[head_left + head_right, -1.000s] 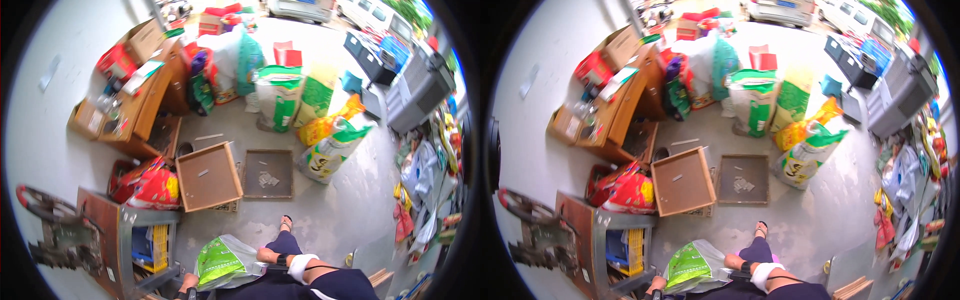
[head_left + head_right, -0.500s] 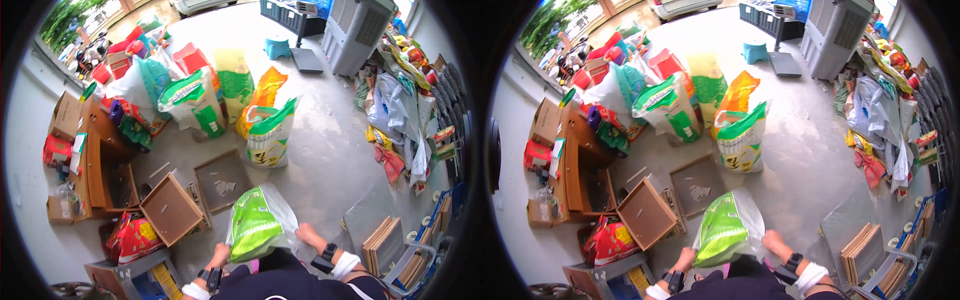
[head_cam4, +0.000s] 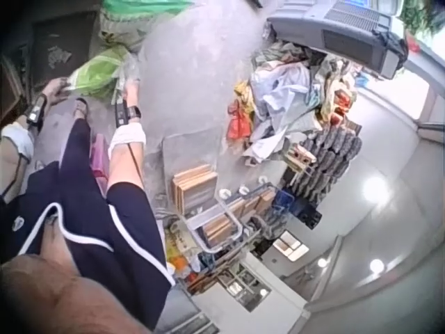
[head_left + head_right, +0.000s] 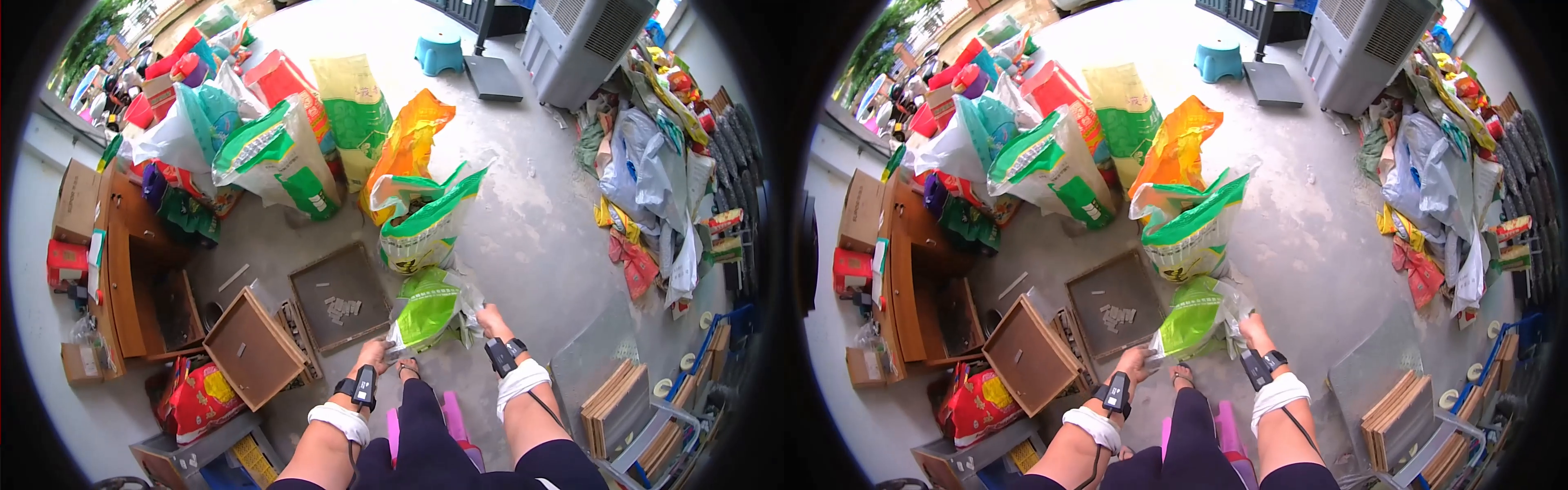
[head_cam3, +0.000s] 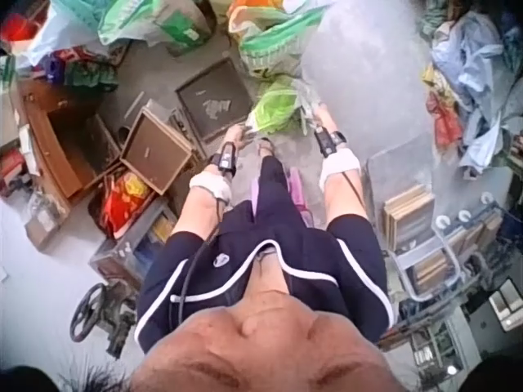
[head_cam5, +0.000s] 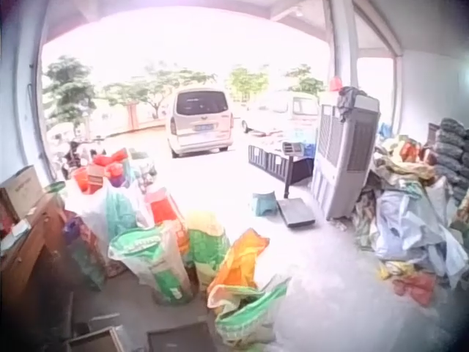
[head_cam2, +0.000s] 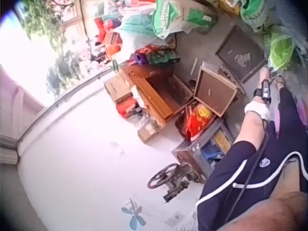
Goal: Manually punching or stamping small metal components using a hand-operated press.
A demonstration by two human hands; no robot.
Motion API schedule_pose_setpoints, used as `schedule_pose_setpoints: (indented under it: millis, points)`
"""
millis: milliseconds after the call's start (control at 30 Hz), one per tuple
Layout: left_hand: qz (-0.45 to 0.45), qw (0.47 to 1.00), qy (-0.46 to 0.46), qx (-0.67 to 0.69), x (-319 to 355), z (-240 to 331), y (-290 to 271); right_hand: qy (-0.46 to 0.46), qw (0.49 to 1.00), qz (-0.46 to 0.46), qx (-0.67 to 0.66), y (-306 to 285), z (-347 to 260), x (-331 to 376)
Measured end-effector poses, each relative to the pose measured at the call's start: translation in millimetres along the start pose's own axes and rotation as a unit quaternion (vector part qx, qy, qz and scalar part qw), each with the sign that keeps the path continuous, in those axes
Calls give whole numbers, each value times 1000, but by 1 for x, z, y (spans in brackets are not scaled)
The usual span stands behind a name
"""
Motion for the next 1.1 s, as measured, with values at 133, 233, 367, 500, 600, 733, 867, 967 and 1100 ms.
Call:
schedule_pose_setpoints:
  millis: [133, 233, 367, 500, 600, 733, 867, 967, 1100]
  points:
    - [42, 964, 33, -261, 11, -17, 4, 45, 998, 4, 38, -16, 16, 11]
    - [72, 970, -21, -231, 33, -35, 6, 59, 996, 42, 49, -23, 20, 41]
    - [170, 959, -51, -223, 63, -33, -21, 40, 995, 85, -29, -56, 42, 36]
    - [138, 965, 40, -220, 85, -19, -77, 19, 993, 72, -90, -132, 67, 27]
    - [232, 946, 59, -217, 134, -20, -183, 177, 979, 52, -89, -97, 22, 104]
    - [327, 931, 36, -157, 198, -42, -276, 208, 966, 125, -92, -117, 56, 123]
    - [367, 926, 19, -90, 239, -103, -354, 168, 947, 180, -207, -108, 90, 151]
    - [391, 917, 24, -79, 279, -151, -383, 129, 960, 187, -164, -93, 109, 191]
    - [339, 936, -1, -95, 327, -190, -382, -8, 968, -59, 245, -54, 171, 197]
Point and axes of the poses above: each hand's wrist, its own x-axis away from the middle knuckle, its own y-axis out of the palm, z = x × y, the point moved 7 cm from there along -x, towards the middle knuckle, and after that the axes turned 4 degrees about -x, right-handed, at the moved point
